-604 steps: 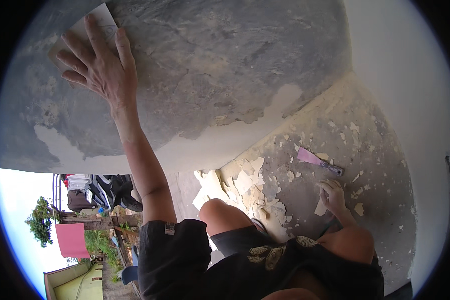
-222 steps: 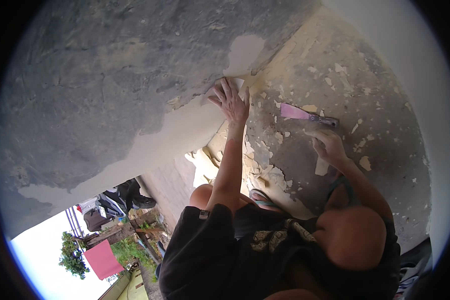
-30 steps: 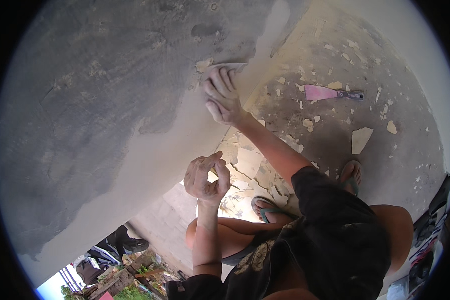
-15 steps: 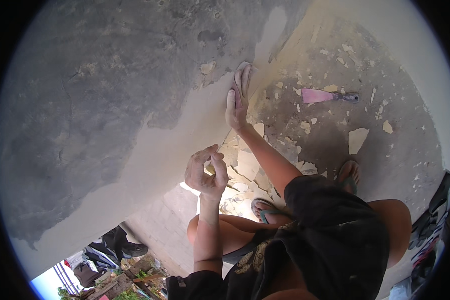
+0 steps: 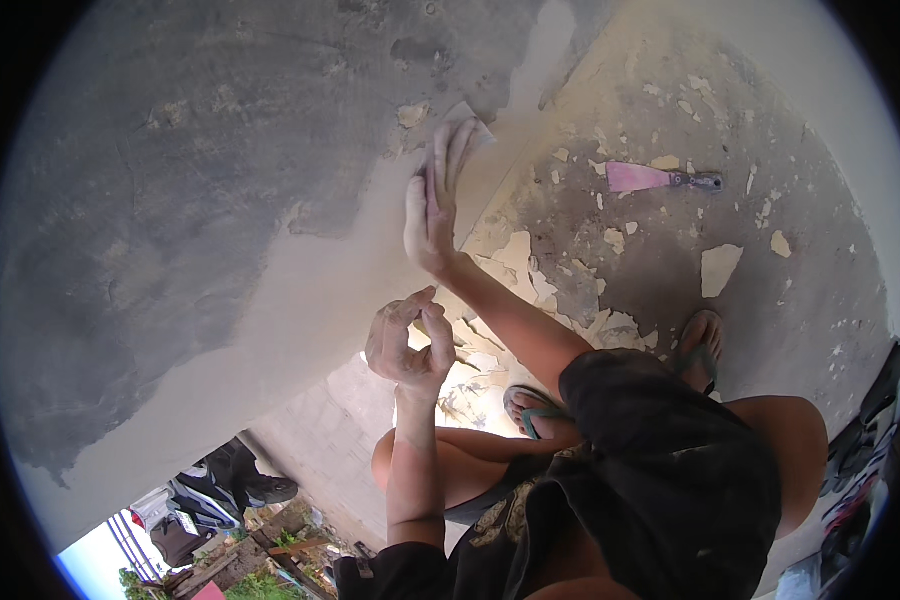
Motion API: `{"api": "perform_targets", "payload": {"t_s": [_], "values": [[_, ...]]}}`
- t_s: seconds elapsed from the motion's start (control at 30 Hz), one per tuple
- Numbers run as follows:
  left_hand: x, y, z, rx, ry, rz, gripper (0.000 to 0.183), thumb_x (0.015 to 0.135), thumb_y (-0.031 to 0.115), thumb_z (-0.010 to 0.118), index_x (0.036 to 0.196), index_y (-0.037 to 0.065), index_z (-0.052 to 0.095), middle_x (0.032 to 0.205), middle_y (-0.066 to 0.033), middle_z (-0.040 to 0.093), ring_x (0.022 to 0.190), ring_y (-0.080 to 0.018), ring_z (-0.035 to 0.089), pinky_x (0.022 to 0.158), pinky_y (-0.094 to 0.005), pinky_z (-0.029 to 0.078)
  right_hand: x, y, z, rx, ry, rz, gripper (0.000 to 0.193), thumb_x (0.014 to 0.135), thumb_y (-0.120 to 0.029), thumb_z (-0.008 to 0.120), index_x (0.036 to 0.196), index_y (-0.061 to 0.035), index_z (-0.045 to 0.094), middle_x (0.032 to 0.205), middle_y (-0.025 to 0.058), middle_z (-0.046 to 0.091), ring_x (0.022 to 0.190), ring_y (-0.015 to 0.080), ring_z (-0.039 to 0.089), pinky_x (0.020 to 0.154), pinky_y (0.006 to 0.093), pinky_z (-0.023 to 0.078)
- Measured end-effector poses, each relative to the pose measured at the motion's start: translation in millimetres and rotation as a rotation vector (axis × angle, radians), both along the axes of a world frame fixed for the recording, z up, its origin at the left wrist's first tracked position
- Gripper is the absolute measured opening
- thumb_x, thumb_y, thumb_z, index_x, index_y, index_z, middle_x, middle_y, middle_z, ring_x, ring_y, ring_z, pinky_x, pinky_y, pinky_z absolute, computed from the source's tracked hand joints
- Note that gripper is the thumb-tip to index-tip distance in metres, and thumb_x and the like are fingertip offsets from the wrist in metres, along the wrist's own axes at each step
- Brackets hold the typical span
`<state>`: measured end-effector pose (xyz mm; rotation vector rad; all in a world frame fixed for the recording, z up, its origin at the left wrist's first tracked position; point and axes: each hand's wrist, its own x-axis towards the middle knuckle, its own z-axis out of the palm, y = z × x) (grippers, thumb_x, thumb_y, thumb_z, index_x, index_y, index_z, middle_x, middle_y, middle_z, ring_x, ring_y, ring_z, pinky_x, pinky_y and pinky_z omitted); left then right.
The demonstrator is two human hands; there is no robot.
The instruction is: The person sands a wall by hand using a piece of sandpaper.
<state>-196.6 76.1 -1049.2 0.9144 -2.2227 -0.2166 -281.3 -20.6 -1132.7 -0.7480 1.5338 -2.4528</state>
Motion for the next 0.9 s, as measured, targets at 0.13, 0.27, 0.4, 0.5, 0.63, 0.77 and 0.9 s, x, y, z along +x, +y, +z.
{"api": "perform_targets", "payload": {"t_s": [0.13, 0.27, 0.4, 0.5, 0.63, 0.77, 0.9], "values": [[5, 0, 0, -0.055, -0.011, -0.032, 0.012, 0.078, -0.001, 0.064, 0.089, 0.001, 0.067, 0.075, -0.0074, 0.069, 0.06, -0.0198, 0.061, 0.055, -0.0287, 0.047, 4, 10, 22, 0.067, 0.66, 0.147, 0.051, 0.099, -0.028, 0.043, 0.146, -0.0086, 0.041, 0.157, 0.0284, 0.014, 0.145, 0.0464, 0.011, 0.117, 0.0548, 0.01], [-9, -1, 8, -0.007, 0.065, 0.007, 0.012, 0.078, -0.001, 0.064, 0.089, 0.001, 0.067, 0.077, -0.0077, 0.069, 0.061, -0.0198, 0.061, 0.056, -0.0284, 0.047, -35, -1, -69, 0.093, 0.201, 0.017, 0.051, 0.103, -0.024, 0.033, 0.145, 0.0055, 0.033, 0.156, 0.0289, 0.016, 0.146, 0.0416, 0.014, 0.118, 0.0488, 0.014], [1, 1, 3, 0.0, 0.048, 0.027, 0.011, 0.079, -0.002, 0.064, 0.089, 0.001, 0.066, 0.077, -0.007, 0.069, 0.061, -0.0198, 0.061, 0.056, -0.028, 0.047, -6, -3, -5, 0.055, -0.047, 0.021, 0.055, 0.104, -0.022, 0.029, 0.147, 0.0107, 0.023, 0.158, 0.0279, 0.008, 0.149, 0.0363, 0.001, 0.118, 0.0467, 0.009], [9, -1, 3, -0.087, 0.012, -0.005, 0.011, 0.078, -0.003, 0.064, 0.089, 0.001, 0.067, 0.076, -0.0059, 0.069, 0.062, -0.0199, 0.062, 0.057, -0.0275, 0.047, 13, 13, 47, -0.013, 0.479, 0.143, 0.054, 0.099, -0.025, 0.04, 0.146, 0.0008, 0.038, 0.155, 0.0339, 0.012, 0.145, 0.0484, 0.008, 0.117, 0.0505, 0.007], [8, -4, 9, -0.114, 0.027, 0.089, 0.008, 0.088, -0.002, 0.058, 0.092, -0.004, 0.064, 0.073, -0.0115, 0.067, 0.057, -0.0157, 0.063, 0.059, -0.0262, 0.049, -22, 2, -9, -0.03, 0.578, -0.023, 0.044, 0.098, -0.023, 0.044, 0.134, 0.0, 0.053, 0.146, 0.0314, 0.037, 0.138, 0.0466, 0.032, 0.116, 0.053, 0.018], [2, -2, 5, -0.024, 0.094, 0.071, 0.009, 0.083, -0.002, 0.061, 0.091, -0.001, 0.065, 0.076, -0.0091, 0.069, 0.06, -0.0172, 0.063, 0.059, -0.0275, 0.049, -34, 7, -35, 0.129, -0.047, 0.031, 0.05, 0.104, -0.016, 0.027, 0.144, 0.0131, 0.029, 0.158, 0.0287, 0.009, 0.148, 0.0384, 0.006, 0.118, 0.0485, 0.007], [8, -2, 0, -0.084, -0.048, -0.014, 0.008, 0.087, -0.005, 0.058, 0.093, -0.005, 0.062, 0.076, -0.0122, 0.069, 0.058, -0.0153, 0.064, 0.06, -0.0265, 0.049, -4, 19, 10, 0.031, 0.444, 0.166, 0.047, 0.096, -0.021, 0.047, 0.138, 0.0015, 0.049, 0.152, 0.0332, 0.023, 0.143, 0.049, 0.018, 0.116, 0.0554, 0.012]]}}
